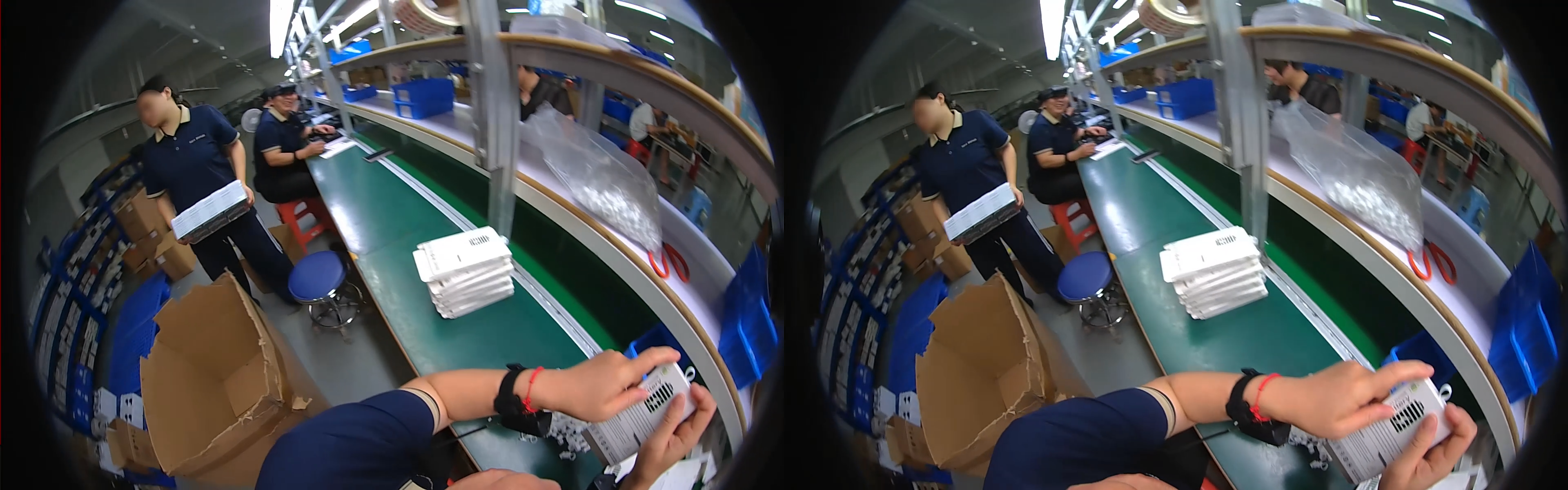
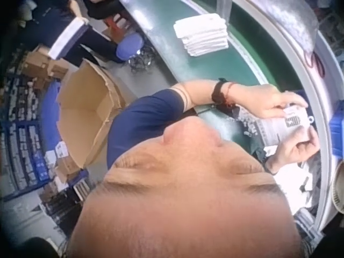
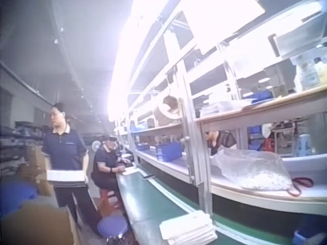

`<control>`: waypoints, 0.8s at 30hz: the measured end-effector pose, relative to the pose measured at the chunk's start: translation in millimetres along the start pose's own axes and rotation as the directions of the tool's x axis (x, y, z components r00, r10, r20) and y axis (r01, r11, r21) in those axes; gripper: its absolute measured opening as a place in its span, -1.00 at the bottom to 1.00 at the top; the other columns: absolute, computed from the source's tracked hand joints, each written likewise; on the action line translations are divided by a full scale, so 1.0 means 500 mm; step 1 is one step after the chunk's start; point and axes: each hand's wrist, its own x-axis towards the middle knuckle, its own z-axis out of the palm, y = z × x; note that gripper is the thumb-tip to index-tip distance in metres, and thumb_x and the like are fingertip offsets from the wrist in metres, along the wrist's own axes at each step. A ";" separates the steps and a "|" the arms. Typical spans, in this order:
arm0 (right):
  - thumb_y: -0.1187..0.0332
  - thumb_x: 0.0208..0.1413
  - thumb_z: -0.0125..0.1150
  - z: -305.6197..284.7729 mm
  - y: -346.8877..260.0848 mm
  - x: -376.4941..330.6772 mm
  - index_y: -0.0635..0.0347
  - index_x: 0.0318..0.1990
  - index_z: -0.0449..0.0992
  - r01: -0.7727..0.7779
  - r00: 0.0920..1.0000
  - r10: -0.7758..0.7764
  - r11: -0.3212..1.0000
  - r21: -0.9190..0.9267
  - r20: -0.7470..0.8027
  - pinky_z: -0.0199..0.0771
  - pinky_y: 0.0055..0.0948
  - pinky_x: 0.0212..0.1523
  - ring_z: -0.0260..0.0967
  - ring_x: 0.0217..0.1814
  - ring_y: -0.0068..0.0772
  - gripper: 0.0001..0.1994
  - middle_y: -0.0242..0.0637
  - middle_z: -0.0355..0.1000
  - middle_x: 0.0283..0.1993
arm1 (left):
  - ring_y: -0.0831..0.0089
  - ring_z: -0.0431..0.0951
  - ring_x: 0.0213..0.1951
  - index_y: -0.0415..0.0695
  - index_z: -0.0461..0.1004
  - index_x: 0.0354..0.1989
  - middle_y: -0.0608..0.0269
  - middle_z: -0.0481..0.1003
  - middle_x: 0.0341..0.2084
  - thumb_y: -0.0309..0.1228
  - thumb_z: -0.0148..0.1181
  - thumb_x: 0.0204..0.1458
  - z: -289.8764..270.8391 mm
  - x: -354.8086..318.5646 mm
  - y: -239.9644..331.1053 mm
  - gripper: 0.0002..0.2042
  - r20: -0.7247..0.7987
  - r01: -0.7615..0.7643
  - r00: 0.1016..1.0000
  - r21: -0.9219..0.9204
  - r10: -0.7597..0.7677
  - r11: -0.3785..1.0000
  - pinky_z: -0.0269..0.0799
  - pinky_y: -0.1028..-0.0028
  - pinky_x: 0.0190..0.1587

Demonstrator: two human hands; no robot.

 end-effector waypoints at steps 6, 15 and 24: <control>0.56 0.11 0.13 -0.001 -0.013 0.006 0.27 0.01 0.24 -0.021 0.996 0.023 1.000 -0.014 0.091 0.44 -0.47 -0.17 0.39 -0.14 -0.33 -0.68 -0.01 0.36 -0.09 | -0.02 0.52 -0.47 -0.24 -0.04 0.27 -0.11 0.48 -0.53 -0.51 0.04 0.01 -0.007 -0.005 -0.007 -0.38 -0.022 0.080 0.996 -0.118 -0.083 0.990 0.39 0.25 -0.41; 0.44 0.20 -0.01 0.007 -0.047 0.017 0.22 0.03 0.23 -0.178 0.974 0.169 0.983 0.041 0.153 0.38 -0.35 -0.04 0.35 -0.06 -0.27 -0.73 -0.02 0.34 -0.04 | 0.01 0.50 -0.53 -0.24 0.10 0.19 0.03 0.44 -0.68 -0.51 0.07 -0.05 -0.044 0.003 -0.006 -0.44 0.007 -0.026 1.000 -0.070 0.026 0.997 0.34 0.25 -0.47; 0.44 0.19 0.03 0.007 -0.044 0.009 0.23 0.02 0.25 -0.172 0.975 0.155 0.980 0.100 0.158 0.32 -0.38 -0.02 0.29 -0.06 -0.33 -0.73 -0.09 0.32 -0.04 | 0.07 0.47 -0.60 -0.19 0.19 0.09 0.08 0.39 -0.74 -0.48 0.08 -0.06 -0.053 0.002 0.009 -0.53 0.077 -0.057 0.995 -0.048 0.060 0.997 0.28 0.28 -0.55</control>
